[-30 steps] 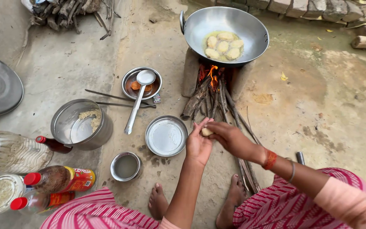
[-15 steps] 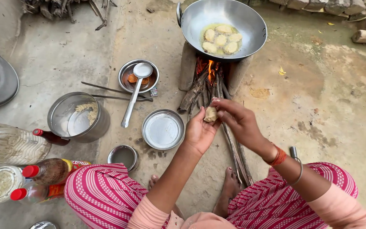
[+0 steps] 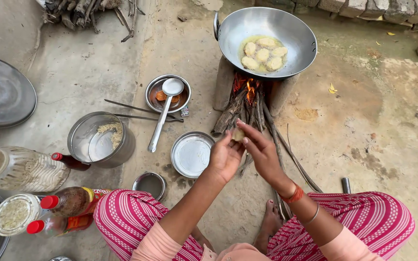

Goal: Shaping dough into balls and frying them in a pan over a wood-fired stove.

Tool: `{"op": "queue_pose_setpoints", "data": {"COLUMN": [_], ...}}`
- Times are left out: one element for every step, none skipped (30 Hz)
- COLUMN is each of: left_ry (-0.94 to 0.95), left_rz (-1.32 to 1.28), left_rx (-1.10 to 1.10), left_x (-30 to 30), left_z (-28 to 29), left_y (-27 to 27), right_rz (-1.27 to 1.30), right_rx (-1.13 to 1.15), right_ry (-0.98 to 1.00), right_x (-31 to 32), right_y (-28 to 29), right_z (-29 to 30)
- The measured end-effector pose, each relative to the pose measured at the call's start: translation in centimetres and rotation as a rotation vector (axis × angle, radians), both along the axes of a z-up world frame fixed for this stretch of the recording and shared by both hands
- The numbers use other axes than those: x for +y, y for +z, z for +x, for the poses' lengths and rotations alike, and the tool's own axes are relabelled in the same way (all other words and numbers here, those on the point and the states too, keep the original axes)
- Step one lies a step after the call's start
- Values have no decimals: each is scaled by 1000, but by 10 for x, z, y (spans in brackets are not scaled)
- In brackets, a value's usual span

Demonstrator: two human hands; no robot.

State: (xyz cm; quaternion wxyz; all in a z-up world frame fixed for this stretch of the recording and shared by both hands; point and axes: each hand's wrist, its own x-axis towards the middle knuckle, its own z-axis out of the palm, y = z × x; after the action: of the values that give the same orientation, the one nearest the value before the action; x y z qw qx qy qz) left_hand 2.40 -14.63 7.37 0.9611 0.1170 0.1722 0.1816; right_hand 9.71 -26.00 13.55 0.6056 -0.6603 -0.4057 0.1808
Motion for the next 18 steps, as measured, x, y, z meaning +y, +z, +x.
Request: {"op": "queue_pose_setpoints", "data": {"left_ry": [-2,-18,-33,-33,-127,-219,-218,-220,-220,-219,-141,-63,-60,-53,-46,-44,-47,-51], "left_rz": [-1,-20,-35,-31,-136,-242,-246,-242,-237,-240,-150,-60,-60,-64,-71,-72,-3,65], "left_rx": [3,-33,-72,-74,-283,-492,-492,-516,-543,-546,-374,-203,-204,-234,-262,-262,-266,-270], "left_x": [1,1,4,8,9,10,11,12,12,12,13,14,15,16,15,14,13,12], "left_z": [-4,-9,-11,-13,-16,-20,-19,-18,-17,-16,-16,-17,-17,-17,-18,-19,-19,-19], "left_y": [6,12,20,21,22,22,19,15,12,13,14,14,17,19,21,24,28,31], "right_rz": [-1,29,63,66,24,-19,-23,-66,-108,-112,-76,-41,-41,14,67,66,30,-8], "right_rx": [3,-219,-445,-447,-630,-813,-812,-733,-656,-657,-490,-322,-323,-395,-464,-463,-614,-764], "right_ry": [-2,45,95,94,115,137,138,176,216,217,216,213,216,178,140,143,134,124], "right_x": [-4,-7,-9,-6,-5,-5,-2,1,4,2,1,-1,-1,-1,-2,-2,-2,-3], "right_y": [1,3,5,9,12,15,10,5,1,3,3,4,0,-4,-8,-8,-8,-8], "right_z": [-5,-10,-13,-12,-12,-12,-7,-3,2,4,4,4,0,-3,-8,-12,-15,-19]}}
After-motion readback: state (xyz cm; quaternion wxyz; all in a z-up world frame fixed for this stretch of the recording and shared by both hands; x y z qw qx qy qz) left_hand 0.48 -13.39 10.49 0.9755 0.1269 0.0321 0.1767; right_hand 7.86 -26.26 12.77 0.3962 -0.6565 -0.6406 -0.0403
